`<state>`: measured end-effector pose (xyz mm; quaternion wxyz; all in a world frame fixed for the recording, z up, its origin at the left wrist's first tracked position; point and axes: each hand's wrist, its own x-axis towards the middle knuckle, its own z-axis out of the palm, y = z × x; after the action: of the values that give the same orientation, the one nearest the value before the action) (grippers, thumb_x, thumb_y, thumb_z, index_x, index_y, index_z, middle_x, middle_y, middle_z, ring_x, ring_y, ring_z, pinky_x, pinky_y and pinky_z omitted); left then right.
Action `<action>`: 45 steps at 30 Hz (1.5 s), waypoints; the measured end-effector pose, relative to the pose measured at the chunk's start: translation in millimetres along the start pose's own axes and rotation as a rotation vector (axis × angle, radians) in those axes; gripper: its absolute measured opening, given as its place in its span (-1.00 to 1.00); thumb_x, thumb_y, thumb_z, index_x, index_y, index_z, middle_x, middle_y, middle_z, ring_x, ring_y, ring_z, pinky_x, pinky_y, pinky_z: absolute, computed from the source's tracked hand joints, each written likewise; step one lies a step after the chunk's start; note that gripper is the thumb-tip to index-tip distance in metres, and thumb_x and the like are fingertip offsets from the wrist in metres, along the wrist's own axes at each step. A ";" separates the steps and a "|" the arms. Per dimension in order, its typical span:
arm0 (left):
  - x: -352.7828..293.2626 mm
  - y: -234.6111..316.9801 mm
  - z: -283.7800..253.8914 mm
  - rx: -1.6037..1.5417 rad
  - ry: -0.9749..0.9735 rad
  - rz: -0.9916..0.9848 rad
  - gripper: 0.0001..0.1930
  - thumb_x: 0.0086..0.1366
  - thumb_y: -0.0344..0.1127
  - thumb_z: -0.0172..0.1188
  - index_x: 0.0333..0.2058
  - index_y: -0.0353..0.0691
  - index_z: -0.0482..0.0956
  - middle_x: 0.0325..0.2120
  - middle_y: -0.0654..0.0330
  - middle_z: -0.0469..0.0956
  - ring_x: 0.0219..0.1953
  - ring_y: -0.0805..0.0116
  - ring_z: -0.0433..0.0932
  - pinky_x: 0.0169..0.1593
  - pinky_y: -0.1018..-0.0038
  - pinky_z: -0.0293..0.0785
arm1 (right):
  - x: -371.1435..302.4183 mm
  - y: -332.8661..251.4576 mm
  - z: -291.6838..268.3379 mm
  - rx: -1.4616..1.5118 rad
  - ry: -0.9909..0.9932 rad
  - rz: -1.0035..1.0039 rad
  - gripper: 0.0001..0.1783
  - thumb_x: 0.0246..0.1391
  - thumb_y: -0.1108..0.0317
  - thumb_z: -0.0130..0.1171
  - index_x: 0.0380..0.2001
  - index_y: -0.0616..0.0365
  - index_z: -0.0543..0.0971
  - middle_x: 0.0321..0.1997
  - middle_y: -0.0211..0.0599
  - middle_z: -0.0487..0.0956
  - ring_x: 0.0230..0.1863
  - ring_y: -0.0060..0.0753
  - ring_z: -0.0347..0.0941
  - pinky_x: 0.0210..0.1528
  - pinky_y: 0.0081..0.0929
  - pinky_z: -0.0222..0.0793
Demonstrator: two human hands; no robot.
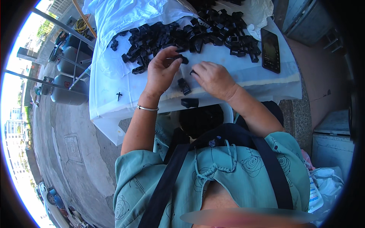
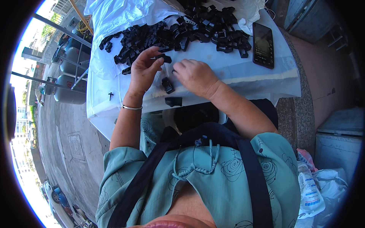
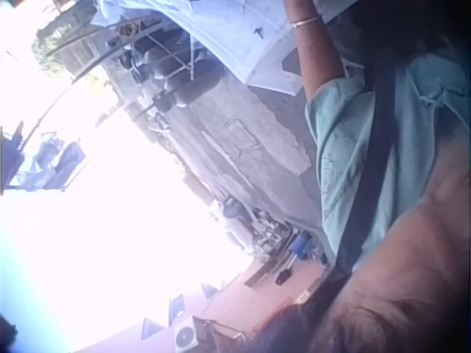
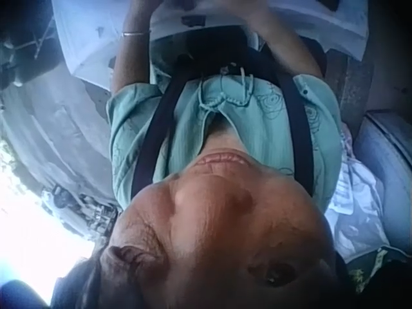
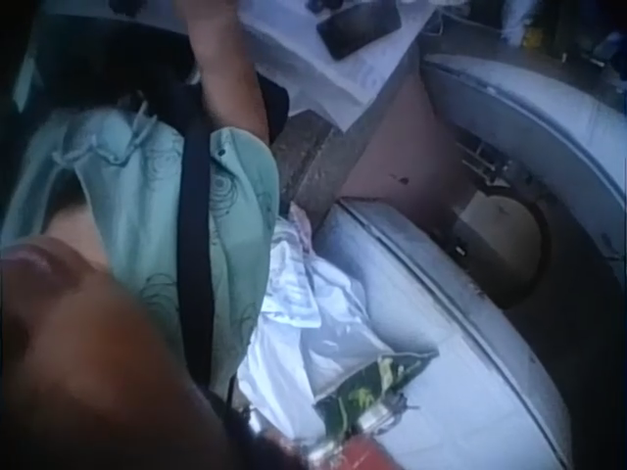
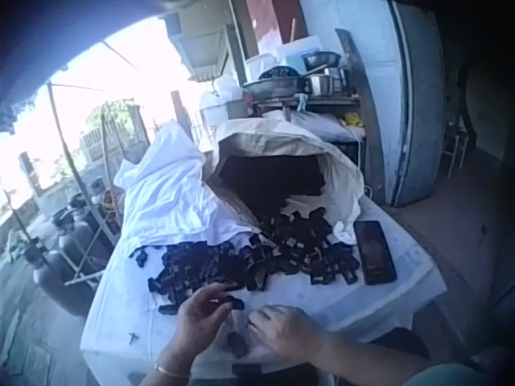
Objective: Manually assembling or inspecting small black plastic components at a workstation.
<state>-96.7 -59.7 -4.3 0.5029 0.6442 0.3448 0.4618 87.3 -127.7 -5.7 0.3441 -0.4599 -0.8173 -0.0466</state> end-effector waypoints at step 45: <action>9.5 1.3 -24.9 1.081 -0.064 0.306 -0.63 0.12 -0.45 0.17 -0.04 -0.24 0.48 -0.05 -0.05 0.49 -0.16 0.01 0.56 -0.11 0.28 0.52 | -6.2 -7.2 7.2 -0.016 -0.100 0.029 -0.65 0.06 0.40 0.12 -0.03 0.03 0.56 -0.08 -0.26 0.55 -0.04 -0.31 0.47 0.04 -0.34 0.21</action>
<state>-117.0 -43.2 1.0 0.0386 0.8666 0.4197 0.2672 80.1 -133.5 -13.2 0.2995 -0.4763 -0.8263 -0.0252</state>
